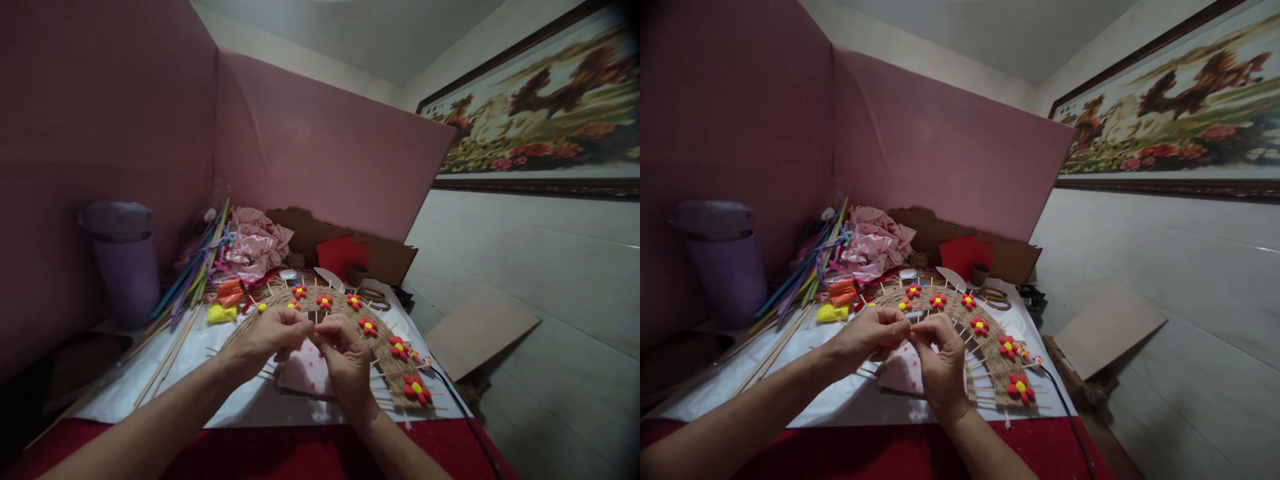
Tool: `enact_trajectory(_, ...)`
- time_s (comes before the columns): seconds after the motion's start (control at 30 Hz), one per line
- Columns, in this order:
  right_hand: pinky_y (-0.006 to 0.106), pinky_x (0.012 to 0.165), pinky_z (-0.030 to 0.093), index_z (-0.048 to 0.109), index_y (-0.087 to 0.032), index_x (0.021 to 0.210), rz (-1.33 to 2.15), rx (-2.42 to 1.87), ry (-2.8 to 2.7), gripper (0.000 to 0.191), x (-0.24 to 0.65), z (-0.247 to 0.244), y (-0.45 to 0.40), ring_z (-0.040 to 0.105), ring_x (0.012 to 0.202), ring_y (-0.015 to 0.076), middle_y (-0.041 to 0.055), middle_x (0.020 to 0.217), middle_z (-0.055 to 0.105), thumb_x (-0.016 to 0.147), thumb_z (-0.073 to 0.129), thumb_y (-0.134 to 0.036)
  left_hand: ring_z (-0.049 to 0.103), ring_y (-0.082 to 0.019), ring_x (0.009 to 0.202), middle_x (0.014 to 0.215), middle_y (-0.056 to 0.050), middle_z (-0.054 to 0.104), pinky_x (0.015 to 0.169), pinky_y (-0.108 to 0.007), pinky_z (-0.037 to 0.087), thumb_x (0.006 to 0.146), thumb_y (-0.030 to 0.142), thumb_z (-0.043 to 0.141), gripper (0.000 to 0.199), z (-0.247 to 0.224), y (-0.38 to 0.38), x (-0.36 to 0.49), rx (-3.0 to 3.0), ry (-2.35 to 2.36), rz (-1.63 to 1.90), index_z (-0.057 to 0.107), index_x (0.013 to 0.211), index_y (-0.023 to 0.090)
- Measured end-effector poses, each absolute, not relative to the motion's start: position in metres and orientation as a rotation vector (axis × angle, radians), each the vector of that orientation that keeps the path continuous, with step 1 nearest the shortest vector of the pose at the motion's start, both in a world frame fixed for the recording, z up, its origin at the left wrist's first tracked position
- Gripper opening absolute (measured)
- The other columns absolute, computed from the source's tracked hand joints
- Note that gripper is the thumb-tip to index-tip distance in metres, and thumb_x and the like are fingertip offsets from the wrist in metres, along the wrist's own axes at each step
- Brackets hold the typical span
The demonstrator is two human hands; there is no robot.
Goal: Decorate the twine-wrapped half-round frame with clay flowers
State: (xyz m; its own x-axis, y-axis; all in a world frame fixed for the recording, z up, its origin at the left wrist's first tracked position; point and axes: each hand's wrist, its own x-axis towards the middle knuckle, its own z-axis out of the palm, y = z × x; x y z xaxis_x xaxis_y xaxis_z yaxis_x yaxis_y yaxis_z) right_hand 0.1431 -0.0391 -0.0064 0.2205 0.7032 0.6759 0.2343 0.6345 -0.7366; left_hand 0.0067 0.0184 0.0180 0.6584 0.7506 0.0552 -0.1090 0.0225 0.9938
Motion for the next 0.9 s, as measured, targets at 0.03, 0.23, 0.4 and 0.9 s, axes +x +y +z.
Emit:
enact_trajectory(0.03, 0.024, 0.06, 0.042, 0.064, -0.02, 0.074, 0.35, -0.87, -1.376, 0.003, 0.1436, -0.0063, -0.0391, 0.049, 0.068, 0.0119, -0.0006, 0.073, 0.051, 0.077, 0.065, -0.021, 0.031, -0.003, 0.037, 0.047, 0.004, 0.046, 0.037, -0.019, 0.019, 0.069, 0.044, 0.067, 0.035, 0.0189, 0.0175, 0.0066, 1.405, 0.576, 0.702, 0.053, 0.058, 0.014)
enact_trajectory(0.23, 0.027, 0.063, 0.044, 0.065, -0.021, 0.091, 0.273, -0.972, -1.38, 0.012, 0.149, -0.0044, -0.0393, 0.053, 0.074, 0.0147, 0.0023, 0.08, 0.055, 0.085, 0.055, -0.023, 0.025, -0.003, 0.038, 0.046, 0.006, 0.039, 0.037, -0.018, 0.011, 0.07, 0.043, 0.067, 0.037, 0.0176, 0.0205, 0.005, 1.18, 0.462, 0.723, 0.048, 0.058, 0.015)
enact_trajectory(0.4, 0.028, 0.067, 0.045, 0.064, -0.02, 0.088, 0.21, -0.995, -1.46, 0.011, 0.1475, -0.0035, -0.0424, 0.056, 0.076, 0.0152, 0.0028, 0.081, 0.059, 0.086, 0.053, -0.021, 0.029, -0.003, 0.038, 0.049, 0.002, 0.047, 0.037, -0.018, 0.013, 0.076, 0.043, 0.062, 0.032, 0.018, 0.0225, 0.0032, 1.091, 0.411, 0.683, 0.058, 0.069, 0.012)
enact_trajectory(0.9, 0.027, 0.065, 0.044, 0.062, -0.021, 0.091, 0.053, -0.98, -1.507, 0.012, 0.1445, -0.0059, -0.0461, 0.054, 0.076, 0.015, 0.003, 0.082, 0.057, 0.087, 0.051, -0.017, 0.027, -0.002, 0.034, 0.049, 0.004, 0.05, 0.034, -0.018, 0.014, 0.07, 0.045, 0.066, 0.034, 0.0141, 0.0232, 0.005, 1.238, 0.554, 0.709, 0.058, 0.067, 0.013)
